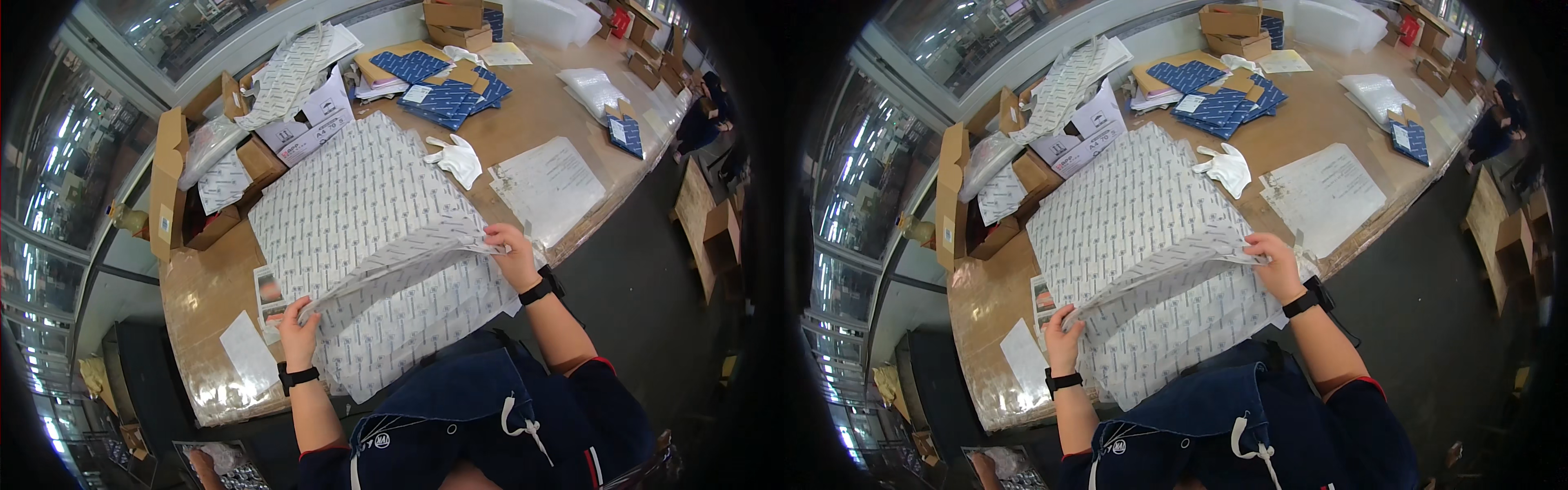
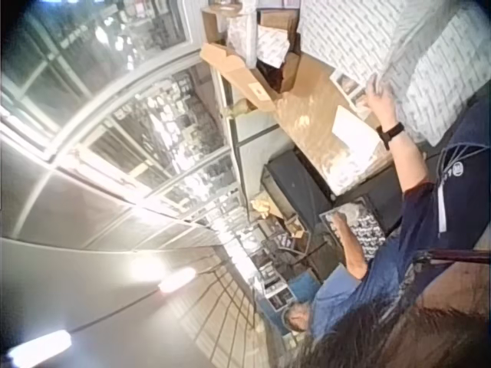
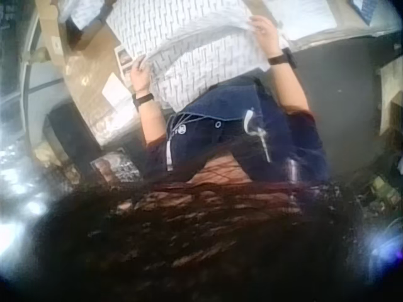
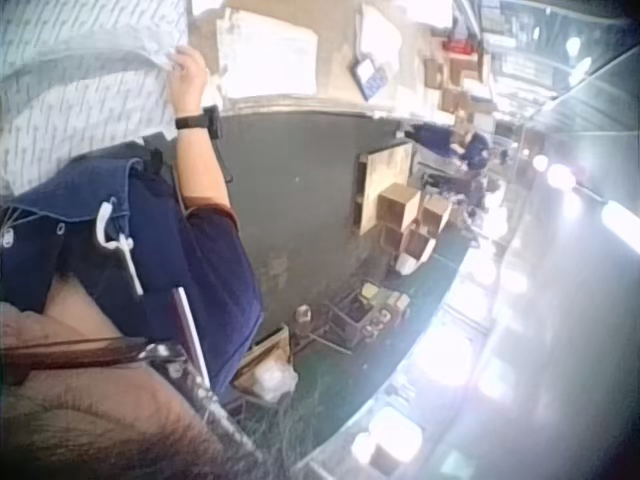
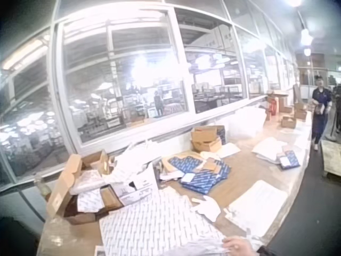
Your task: Organizing and packing small white slips into plastic bags and boxes at a warehouse workstation.
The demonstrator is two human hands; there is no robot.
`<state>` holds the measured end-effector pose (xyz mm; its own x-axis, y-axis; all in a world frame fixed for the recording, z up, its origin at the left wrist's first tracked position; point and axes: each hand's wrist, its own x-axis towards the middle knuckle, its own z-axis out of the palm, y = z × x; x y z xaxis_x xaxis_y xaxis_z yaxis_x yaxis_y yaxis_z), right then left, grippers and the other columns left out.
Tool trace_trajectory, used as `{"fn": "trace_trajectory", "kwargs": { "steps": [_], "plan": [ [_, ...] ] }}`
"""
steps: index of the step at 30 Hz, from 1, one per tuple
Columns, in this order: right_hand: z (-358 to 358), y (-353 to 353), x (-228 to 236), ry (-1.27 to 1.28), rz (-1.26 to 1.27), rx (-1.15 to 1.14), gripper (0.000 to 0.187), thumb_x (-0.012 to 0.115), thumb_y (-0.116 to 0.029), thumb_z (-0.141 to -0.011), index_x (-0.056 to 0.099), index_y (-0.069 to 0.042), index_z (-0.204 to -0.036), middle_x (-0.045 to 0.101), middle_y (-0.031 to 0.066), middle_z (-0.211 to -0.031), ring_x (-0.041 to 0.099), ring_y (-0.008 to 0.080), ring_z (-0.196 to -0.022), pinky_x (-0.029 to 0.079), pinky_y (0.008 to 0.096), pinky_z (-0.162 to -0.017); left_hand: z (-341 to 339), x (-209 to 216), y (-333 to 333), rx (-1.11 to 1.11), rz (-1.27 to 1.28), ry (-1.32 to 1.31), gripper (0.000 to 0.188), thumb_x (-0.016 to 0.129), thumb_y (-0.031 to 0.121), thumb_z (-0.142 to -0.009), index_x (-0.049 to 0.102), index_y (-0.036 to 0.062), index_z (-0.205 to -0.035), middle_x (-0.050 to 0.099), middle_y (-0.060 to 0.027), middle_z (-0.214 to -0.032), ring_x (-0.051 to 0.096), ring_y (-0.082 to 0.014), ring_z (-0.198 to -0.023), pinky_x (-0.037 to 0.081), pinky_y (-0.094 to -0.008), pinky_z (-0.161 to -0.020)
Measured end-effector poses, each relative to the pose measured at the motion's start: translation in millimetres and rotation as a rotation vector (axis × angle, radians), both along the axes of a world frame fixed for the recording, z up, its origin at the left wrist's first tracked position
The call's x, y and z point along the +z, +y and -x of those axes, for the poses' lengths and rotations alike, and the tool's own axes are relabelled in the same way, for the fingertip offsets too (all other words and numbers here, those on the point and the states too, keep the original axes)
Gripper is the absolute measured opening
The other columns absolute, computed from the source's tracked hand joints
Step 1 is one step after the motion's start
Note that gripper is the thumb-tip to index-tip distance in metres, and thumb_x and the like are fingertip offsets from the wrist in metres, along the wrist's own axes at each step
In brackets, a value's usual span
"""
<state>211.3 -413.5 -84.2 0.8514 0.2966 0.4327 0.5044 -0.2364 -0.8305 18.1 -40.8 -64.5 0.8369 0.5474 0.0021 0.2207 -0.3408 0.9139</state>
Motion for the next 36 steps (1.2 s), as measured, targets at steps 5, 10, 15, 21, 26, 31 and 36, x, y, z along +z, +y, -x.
{"fn": "trace_trajectory", "kwargs": {
  "steps": [5, 10, 15, 21, 26, 31, 36],
  "plan": [
    [-6, -4, -8, 0.282, -0.138, 0.017, 0.021, 0.063, 0.011, -0.065, 0.053, -0.003, -0.077, 0.061, 0.0069, -0.091, 0.058, 0.0191, -0.089, 0.043, 0.0278, -0.081, -1, 12, -6, 0.028, -0.126, 0.038, 0.038, 0.064, -0.002, -0.07, 0.056, -0.0012, -0.106, 0.061, -0.0097, -0.098, 0.056, -0.0174, -0.092, 0.043, -0.0281, -0.083],
    [-10, -9, -7, 0.372, -0.098, 0.051, 0.017, 0.065, 0.006, -0.071, 0.053, -0.003, -0.078, 0.062, 0.0062, -0.086, 0.057, 0.0145, -0.087, 0.044, 0.026, -0.078, 1, 9, -2, 0.004, -0.196, 0.061, 0.039, 0.064, -0.004, -0.07, 0.055, -0.0016, -0.107, 0.061, -0.0103, -0.097, 0.057, -0.018, -0.091, 0.045, -0.0287, -0.081],
    [-13, -16, 0, 0.345, 0.025, 0.115, 0.018, 0.063, 0.01, -0.069, 0.059, -0.001, -0.083, 0.061, 0.0054, -0.088, 0.057, 0.014, -0.085, 0.044, 0.0256, -0.078, 10, 7, 8, -0.024, 0.43, -0.111, 0.036, 0.06, -0.002, -0.076, 0.054, -0.0027, -0.111, 0.061, -0.0122, -0.096, 0.057, -0.0167, -0.093, 0.046, -0.0289, -0.079],
    [-15, -18, 9, 0.23, 0.05, 0.266, 0.032, 0.052, 0.018, -0.06, 0.064, -0.003, -0.082, 0.063, 0.0069, -0.088, 0.059, 0.0196, -0.087, 0.045, 0.0276, -0.079, 0, 18, 18, -0.037, 0.645, -0.136, 0.028, 0.057, 0.001, -0.08, 0.055, -0.0039, -0.108, 0.062, -0.0107, -0.09, 0.059, -0.0147, -0.083, 0.047, -0.0244, -0.073],
    [-10, -12, 19, 0.143, 0.04, 0.235, 0.036, 0.05, 0.02, -0.057, 0.063, -0.004, -0.08, 0.058, 0.0102, -0.107, 0.054, 0.0206, -0.097, 0.043, 0.0287, -0.084, -15, 17, 17, 0.013, 0.47, -0.052, 0.018, 0.058, 0.005, -0.082, 0.059, -0.0032, -0.099, 0.062, -0.0065, -0.079, 0.058, -0.0123, -0.067, 0.046, -0.0233, -0.066],
    [-11, -9, 20, 0.114, 0.088, 0.265, 0.039, 0.046, 0.02, -0.056, 0.063, -0.003, -0.082, 0.055, 0.0114, -0.114, 0.053, 0.0219, -0.101, 0.042, 0.0294, -0.086, -20, 21, 12, -0.056, 0.42, 0.056, 0.01, 0.058, 0.007, -0.083, 0.06, -0.0007, -0.089, 0.058, -0.0035, -0.068, 0.055, -0.0102, -0.062, 0.043, -0.0227, -0.058],
    [-19, -10, 10, 0.239, 0.088, 0.289, 0.03, 0.051, 0.015, -0.063, 0.062, -0.005, -0.082, 0.061, 0.0096, -0.101, 0.053, 0.0232, -0.102, 0.041, 0.0304, -0.086, -10, 19, 8, -0.127, 0.325, 0.134, 0.011, 0.058, 0.01, -0.084, 0.062, 0.0019, -0.091, 0.059, -0.0031, -0.08, 0.054, -0.0095, -0.063, 0.043, -0.0222, -0.058]
  ]
}}
